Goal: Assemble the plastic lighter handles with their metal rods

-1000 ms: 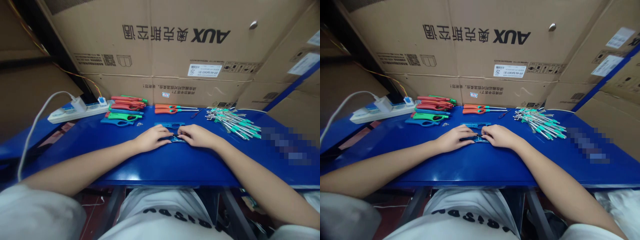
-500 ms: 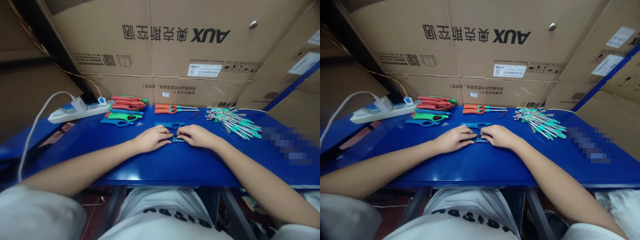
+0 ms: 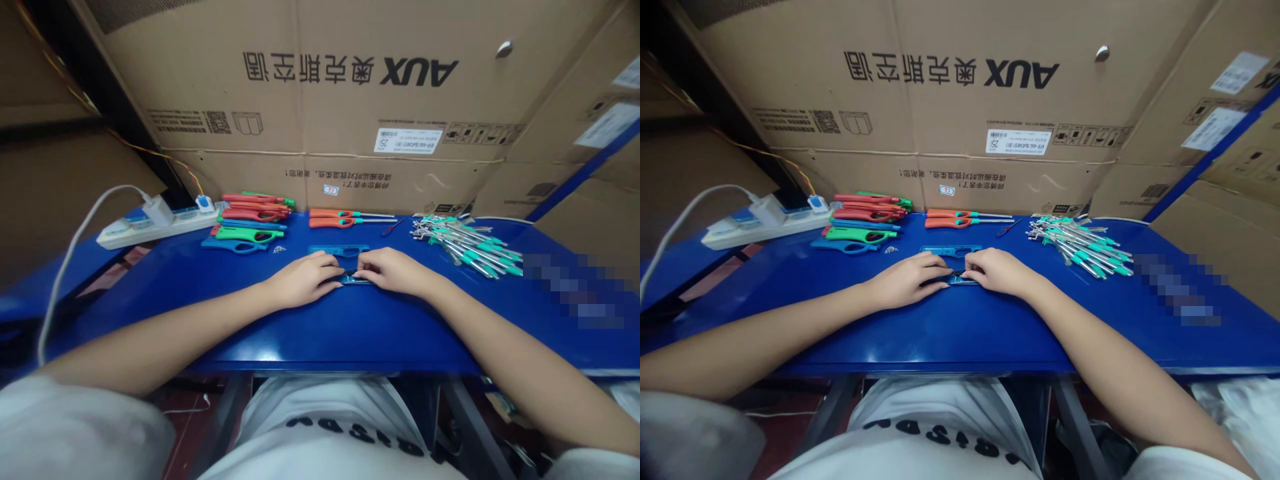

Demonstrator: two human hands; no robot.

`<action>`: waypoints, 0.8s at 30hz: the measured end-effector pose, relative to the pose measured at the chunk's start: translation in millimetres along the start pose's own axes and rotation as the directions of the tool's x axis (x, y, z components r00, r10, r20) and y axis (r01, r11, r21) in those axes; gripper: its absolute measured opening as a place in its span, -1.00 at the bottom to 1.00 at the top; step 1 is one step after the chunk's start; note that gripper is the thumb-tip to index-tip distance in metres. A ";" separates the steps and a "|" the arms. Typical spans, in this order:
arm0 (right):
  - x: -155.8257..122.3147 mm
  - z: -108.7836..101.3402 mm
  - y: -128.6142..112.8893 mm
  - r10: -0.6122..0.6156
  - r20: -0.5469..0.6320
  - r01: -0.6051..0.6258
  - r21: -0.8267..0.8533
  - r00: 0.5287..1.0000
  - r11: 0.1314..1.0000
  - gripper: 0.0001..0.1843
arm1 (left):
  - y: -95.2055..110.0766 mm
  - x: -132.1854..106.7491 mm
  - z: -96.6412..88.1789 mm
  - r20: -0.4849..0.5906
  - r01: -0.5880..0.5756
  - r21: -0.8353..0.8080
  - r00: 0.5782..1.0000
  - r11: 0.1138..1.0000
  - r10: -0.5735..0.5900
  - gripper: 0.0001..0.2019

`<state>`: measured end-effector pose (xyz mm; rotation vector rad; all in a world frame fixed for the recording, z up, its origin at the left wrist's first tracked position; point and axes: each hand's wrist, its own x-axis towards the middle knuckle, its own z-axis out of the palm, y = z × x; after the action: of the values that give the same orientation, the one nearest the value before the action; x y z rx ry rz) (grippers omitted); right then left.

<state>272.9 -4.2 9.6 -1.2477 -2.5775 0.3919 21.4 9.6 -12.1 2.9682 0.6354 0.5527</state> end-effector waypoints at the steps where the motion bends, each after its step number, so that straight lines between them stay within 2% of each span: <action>1: 0.0 -0.3 0.5 -0.001 0.000 0.001 -0.010 1.000 1.000 -0.81 | 0.0 0.0 0.6 -0.001 0.007 -0.006 1.000 1.000 -0.007 -0.64; 8: -2.1 -6.5 3.5 -0.138 -0.010 0.138 0.009 0.990 0.990 -0.81 | 1.5 -0.6 2.1 -0.003 0.006 -0.012 1.000 1.000 -0.006 -0.67; 11: -5.8 -12.5 1.5 -0.148 -0.026 0.148 0.027 0.989 0.989 -0.82 | 6.2 -0.6 -1.4 0.011 0.015 0.032 1.000 0.999 -0.016 -0.68; 15: -9.7 -17.7 -1.4 -0.146 0.013 0.145 0.077 0.989 0.987 -0.85 | 10.5 -0.9 -3.0 0.028 0.031 0.081 0.999 0.996 -0.034 -0.69; 19: -9.7 -17.0 -0.8 -0.139 0.041 0.135 0.086 0.989 0.987 -0.91 | 8.4 -2.5 1.3 -0.006 0.022 0.013 1.000 1.000 -0.022 -0.70; 24: -8.5 -14.9 2.2 -0.136 0.053 0.130 0.103 0.989 0.986 -0.87 | 5.0 -2.8 4.6 -0.057 0.015 -0.088 0.998 0.996 -0.020 -0.67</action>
<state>284.6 -7.7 21.9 -1.0388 -2.6377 0.5304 22.6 3.9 -16.6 2.8717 0.6236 0.6493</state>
